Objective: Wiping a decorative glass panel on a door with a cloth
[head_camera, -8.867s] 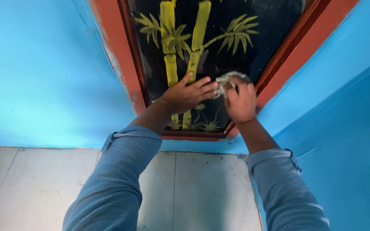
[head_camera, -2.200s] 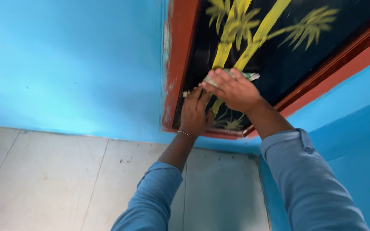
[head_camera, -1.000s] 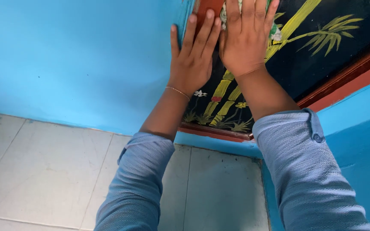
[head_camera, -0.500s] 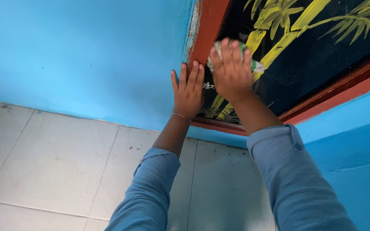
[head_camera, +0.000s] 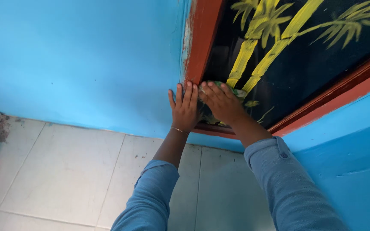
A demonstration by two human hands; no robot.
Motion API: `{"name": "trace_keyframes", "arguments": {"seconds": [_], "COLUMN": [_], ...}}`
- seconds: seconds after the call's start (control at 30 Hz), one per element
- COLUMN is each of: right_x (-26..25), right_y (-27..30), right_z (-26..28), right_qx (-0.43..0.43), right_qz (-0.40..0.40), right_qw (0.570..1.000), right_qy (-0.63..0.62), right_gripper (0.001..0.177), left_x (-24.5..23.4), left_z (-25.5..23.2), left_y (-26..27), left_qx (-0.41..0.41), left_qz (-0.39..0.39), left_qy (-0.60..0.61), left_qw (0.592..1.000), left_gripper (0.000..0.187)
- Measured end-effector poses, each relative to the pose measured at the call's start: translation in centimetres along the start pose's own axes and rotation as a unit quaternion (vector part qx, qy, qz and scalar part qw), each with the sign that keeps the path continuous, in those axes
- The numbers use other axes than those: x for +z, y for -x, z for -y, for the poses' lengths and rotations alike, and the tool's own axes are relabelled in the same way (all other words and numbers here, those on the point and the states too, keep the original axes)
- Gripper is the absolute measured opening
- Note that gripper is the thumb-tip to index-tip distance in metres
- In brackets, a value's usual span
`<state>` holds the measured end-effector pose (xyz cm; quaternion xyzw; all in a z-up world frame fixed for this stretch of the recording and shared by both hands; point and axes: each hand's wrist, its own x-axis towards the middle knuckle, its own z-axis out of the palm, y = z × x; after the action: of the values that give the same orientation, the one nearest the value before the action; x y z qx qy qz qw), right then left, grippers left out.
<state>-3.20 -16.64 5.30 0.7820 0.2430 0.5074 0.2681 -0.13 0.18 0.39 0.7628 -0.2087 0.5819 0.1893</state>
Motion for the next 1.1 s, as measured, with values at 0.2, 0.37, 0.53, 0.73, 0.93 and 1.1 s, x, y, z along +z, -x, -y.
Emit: {"name": "trace_keyframes", "arguments": {"seconds": [0.2,0.37,0.53,0.73,0.93,1.1], "right_x": [-1.7,-4.7,-4.4,-9.9,-13.7,-13.3], "right_y": [-2.4,-8.6,-12.9,-20.2,-24.8,-25.3], "right_z": [-3.5,-8.4,-14.1,-18.5,-19.0,-18.0], "right_qx": [-0.052,-0.018,0.007,0.115,0.222,0.226], "right_qz": [-0.026,-0.073,-0.065,-0.004,-0.023,-0.046], "right_qw": [0.998,0.997,0.998,0.980,0.933,0.939], "right_qy": [0.025,0.030,-0.019,-0.162,-0.281,-0.257], "right_gripper": [0.048,0.053,0.057,0.074,0.067,0.057], "left_x": [-1.0,-2.9,-5.6,-9.8,-12.0,-10.7], "left_z": [-0.4,0.1,1.7,2.0,2.1,2.2], "left_y": [-1.8,-7.4,-16.5,-26.8,-32.0,-32.1], "left_qx": [-0.011,0.002,0.049,0.109,0.098,0.116], "left_qz": [-0.005,-0.014,-0.027,0.000,0.078,0.050], "left_qy": [0.002,0.014,0.011,-0.002,-0.016,0.022], "left_qw": [1.000,1.000,0.998,0.994,0.992,0.992], "left_gripper": [0.051,0.056,0.060,0.063,0.078,0.075]}}
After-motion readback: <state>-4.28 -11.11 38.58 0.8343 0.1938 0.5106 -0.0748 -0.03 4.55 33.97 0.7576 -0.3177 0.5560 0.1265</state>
